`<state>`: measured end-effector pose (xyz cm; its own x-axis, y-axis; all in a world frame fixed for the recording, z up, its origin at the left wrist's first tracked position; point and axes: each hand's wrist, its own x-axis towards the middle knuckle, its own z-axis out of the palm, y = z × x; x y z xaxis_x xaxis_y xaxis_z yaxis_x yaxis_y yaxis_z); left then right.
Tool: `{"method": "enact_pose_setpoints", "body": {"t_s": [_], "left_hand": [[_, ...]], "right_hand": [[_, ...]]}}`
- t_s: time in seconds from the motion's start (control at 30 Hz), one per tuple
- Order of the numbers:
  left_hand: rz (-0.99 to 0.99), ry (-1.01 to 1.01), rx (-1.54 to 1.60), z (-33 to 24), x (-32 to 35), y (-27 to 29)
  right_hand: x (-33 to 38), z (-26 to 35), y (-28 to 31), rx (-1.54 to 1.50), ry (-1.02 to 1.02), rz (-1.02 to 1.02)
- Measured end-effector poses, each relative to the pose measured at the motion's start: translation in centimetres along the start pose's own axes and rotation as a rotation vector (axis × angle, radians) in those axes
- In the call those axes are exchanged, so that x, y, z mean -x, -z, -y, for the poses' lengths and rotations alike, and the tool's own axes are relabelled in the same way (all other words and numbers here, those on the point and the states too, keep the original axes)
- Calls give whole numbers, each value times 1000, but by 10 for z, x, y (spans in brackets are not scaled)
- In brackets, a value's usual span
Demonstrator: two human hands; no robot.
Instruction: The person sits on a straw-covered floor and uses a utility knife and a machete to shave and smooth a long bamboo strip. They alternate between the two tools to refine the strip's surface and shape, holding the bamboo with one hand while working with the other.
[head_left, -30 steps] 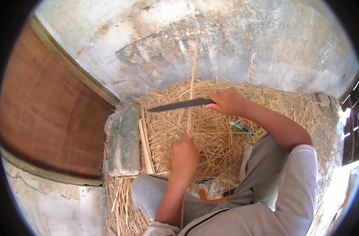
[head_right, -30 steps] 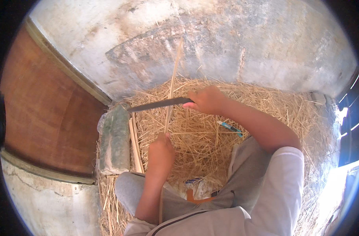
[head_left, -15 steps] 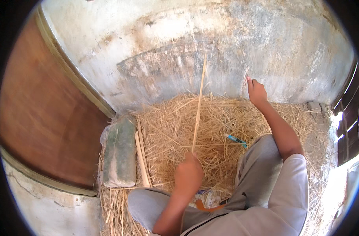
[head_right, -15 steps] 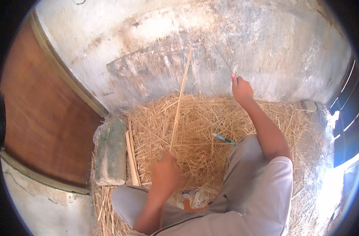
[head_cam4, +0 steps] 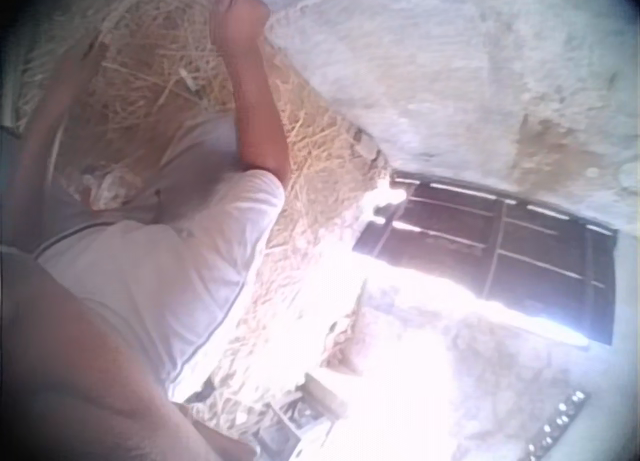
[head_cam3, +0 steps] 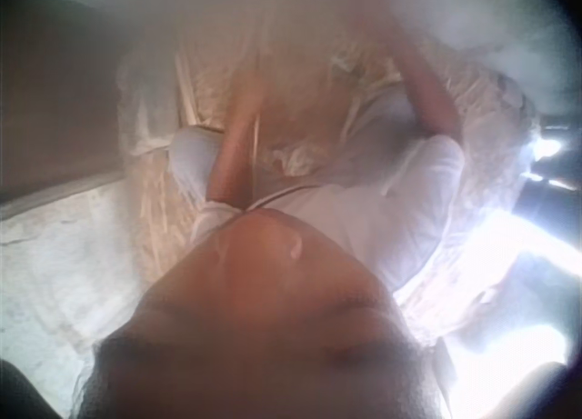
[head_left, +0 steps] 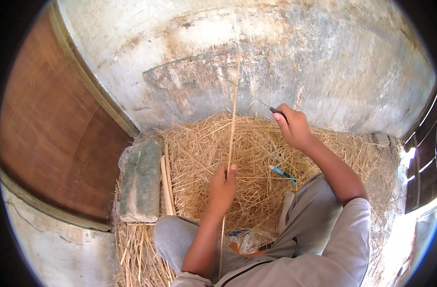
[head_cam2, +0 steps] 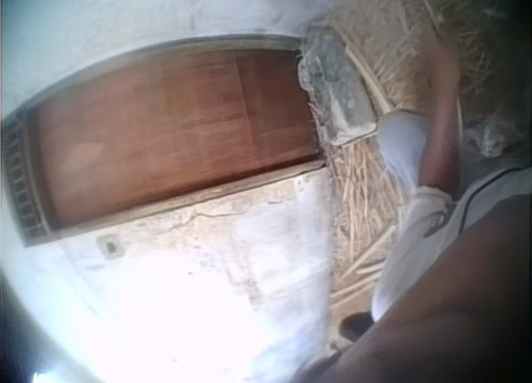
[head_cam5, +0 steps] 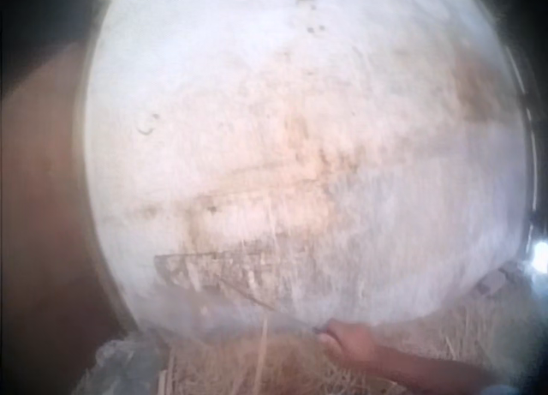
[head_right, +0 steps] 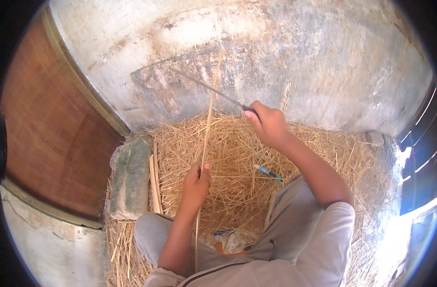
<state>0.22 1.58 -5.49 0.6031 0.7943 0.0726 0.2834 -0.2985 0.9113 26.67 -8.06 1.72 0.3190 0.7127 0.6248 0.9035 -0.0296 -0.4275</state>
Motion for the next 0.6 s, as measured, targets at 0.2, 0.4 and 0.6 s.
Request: {"method": "enact_pose_setpoints", "body": {"t_s": [0.2,0.4,0.6], "left_hand": [[267,300,518,-27,5,7],[159,219,179,-35,5,17],[140,100,253,-38,8,29]], "right_hand": [[9,15,1,29,178,2],[-3,-33,-14,-360,-400,-213],[11,-87,-36,-770,-981,-162]]}}
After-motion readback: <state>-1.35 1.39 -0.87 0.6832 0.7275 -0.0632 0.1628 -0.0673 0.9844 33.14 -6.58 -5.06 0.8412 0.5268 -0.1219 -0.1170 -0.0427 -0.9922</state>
